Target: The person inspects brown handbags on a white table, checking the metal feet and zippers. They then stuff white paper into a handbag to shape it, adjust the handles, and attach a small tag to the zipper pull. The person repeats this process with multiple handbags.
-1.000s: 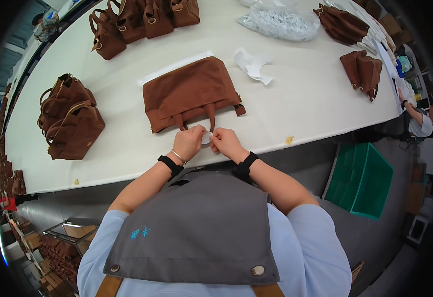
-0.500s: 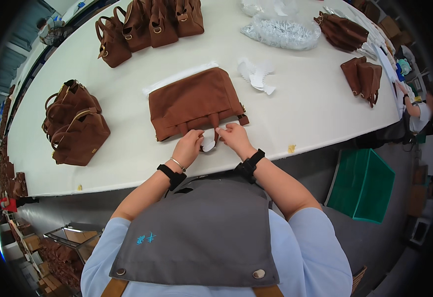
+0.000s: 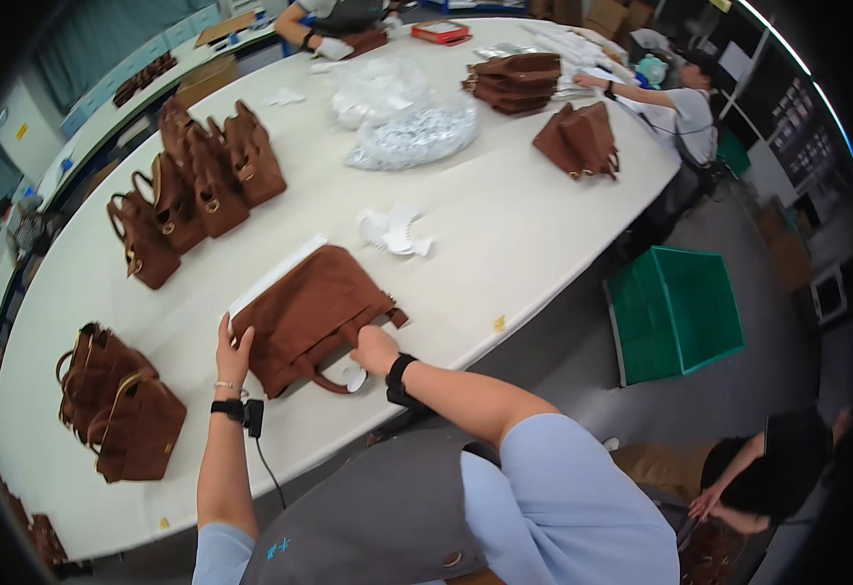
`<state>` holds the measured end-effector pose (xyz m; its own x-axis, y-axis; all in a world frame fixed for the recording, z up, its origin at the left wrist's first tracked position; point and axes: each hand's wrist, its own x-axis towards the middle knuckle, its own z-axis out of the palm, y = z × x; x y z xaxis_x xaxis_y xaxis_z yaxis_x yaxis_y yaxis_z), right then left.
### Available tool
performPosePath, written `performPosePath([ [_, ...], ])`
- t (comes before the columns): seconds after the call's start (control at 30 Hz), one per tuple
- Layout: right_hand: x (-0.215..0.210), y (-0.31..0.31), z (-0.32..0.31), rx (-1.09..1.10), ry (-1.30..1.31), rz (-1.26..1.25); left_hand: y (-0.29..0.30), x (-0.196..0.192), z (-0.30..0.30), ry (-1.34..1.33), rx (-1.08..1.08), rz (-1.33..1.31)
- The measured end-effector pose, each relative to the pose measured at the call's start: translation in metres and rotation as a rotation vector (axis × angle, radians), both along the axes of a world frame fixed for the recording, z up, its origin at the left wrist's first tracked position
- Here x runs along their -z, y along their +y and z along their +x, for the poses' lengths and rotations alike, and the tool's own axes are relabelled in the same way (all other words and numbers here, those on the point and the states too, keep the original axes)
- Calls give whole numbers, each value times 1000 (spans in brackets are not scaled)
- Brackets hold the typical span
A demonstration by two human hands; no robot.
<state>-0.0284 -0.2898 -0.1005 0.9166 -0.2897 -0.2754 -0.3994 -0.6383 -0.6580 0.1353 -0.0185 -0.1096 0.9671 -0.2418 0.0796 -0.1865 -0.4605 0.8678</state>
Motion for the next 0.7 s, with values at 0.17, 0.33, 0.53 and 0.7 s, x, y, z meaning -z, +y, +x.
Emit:
performPosePath([
  [0.17, 8, -2, -12, 120, 95, 232, -1, -9, -3, 62, 52, -7],
  [0.33, 15, -11, -51, 132, -119, 283, -12, -30, -43, 77, 39, -92],
  [0.53, -17, -70, -126, 421, -256, 539, -84, -89, -121, 45, 157, -181],
  [0.7, -37, -176, -166, 597, -351, 617, -184, -132, -144, -12, 443, -301],
])
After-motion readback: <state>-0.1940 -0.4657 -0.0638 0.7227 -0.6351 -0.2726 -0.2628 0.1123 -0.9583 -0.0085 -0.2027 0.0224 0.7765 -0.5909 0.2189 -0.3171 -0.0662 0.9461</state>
